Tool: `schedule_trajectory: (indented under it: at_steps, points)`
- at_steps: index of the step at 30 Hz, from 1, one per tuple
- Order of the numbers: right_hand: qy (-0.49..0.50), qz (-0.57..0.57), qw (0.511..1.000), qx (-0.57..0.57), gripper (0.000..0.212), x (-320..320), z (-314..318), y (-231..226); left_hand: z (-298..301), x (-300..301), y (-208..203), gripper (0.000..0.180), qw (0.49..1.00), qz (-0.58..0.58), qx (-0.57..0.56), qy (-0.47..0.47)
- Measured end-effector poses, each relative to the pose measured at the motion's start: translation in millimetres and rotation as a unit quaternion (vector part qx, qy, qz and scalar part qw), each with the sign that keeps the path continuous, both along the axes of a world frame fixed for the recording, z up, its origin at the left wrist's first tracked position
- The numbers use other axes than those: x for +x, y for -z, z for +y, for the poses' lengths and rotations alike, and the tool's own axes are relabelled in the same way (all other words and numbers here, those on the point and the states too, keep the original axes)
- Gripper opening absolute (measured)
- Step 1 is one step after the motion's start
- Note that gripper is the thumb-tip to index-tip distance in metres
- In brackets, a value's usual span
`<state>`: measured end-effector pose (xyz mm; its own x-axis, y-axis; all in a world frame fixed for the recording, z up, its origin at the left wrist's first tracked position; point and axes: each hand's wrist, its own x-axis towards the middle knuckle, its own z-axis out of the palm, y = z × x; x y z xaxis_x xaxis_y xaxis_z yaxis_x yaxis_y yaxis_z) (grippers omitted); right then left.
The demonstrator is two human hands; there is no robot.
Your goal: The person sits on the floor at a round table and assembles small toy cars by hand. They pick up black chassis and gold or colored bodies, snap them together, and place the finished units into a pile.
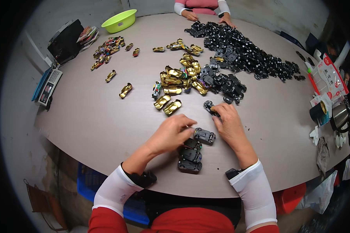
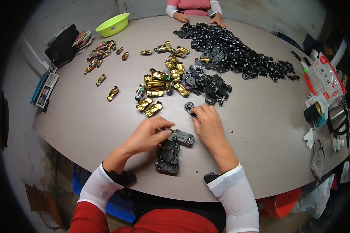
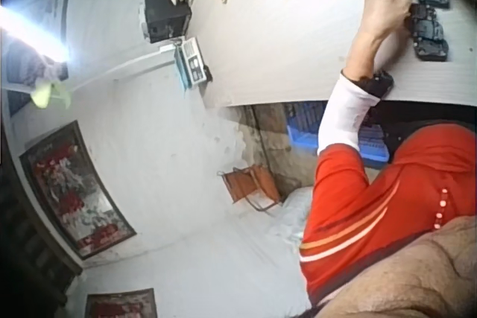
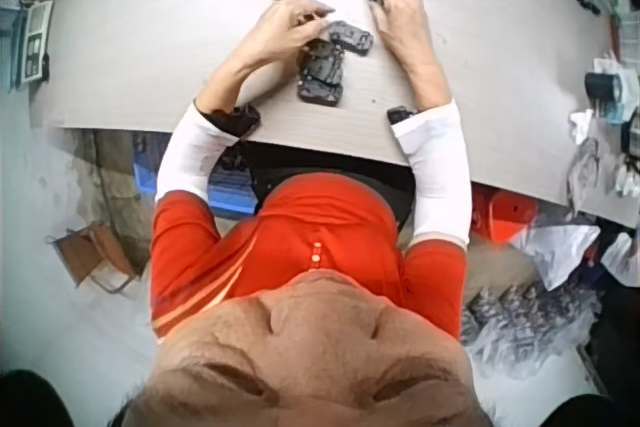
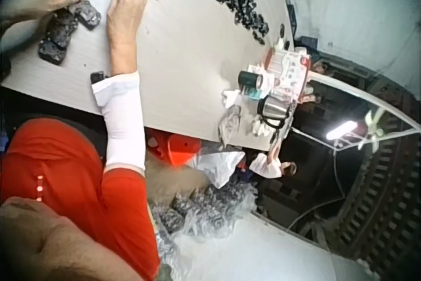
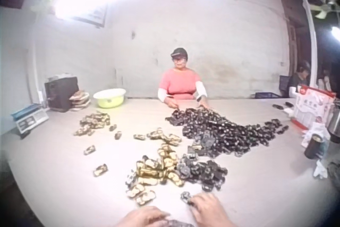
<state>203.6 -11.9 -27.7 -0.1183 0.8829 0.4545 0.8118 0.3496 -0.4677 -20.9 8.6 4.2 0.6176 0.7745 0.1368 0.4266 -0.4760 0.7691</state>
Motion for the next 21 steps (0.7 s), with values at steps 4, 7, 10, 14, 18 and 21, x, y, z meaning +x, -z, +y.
schedule_trajectory:
  at_steps: [4,7,10,14,18,21]
  points:
    - [0.009,-0.016,1.0,0.007,0.025,-2.2,-2.6,-5.8,29.8,-24.4,-2.3,0.021,0.985,0.053,0.109,-0.126]
    - [0.018,-0.016,1.0,0.013,0.027,0.2,-3.4,-5.7,35.9,-24.6,-12.0,0.022,0.962,0.117,0.17,-0.178]
    - [0.014,0.004,1.0,-0.024,0.029,-0.7,-5.7,-8.1,25.8,-11.3,-14.4,0.023,0.97,0.041,0.211,-0.114]
    - [0.046,0.063,0.997,0.004,0.022,-1.2,-2.1,-4.4,18.6,12.0,-14.2,0.023,0.991,-0.085,-0.056,-0.088]
    - [0.084,0.342,0.925,-0.142,0.014,-2.4,-0.3,-8.2,20.8,18.3,-0.7,0.042,0.945,-0.184,-0.258,-0.086]
    - [0.046,0.481,0.851,-0.208,0.014,-9.5,-1.6,-14.2,12.9,21.7,2.2,0.045,0.91,-0.241,-0.327,-0.085]
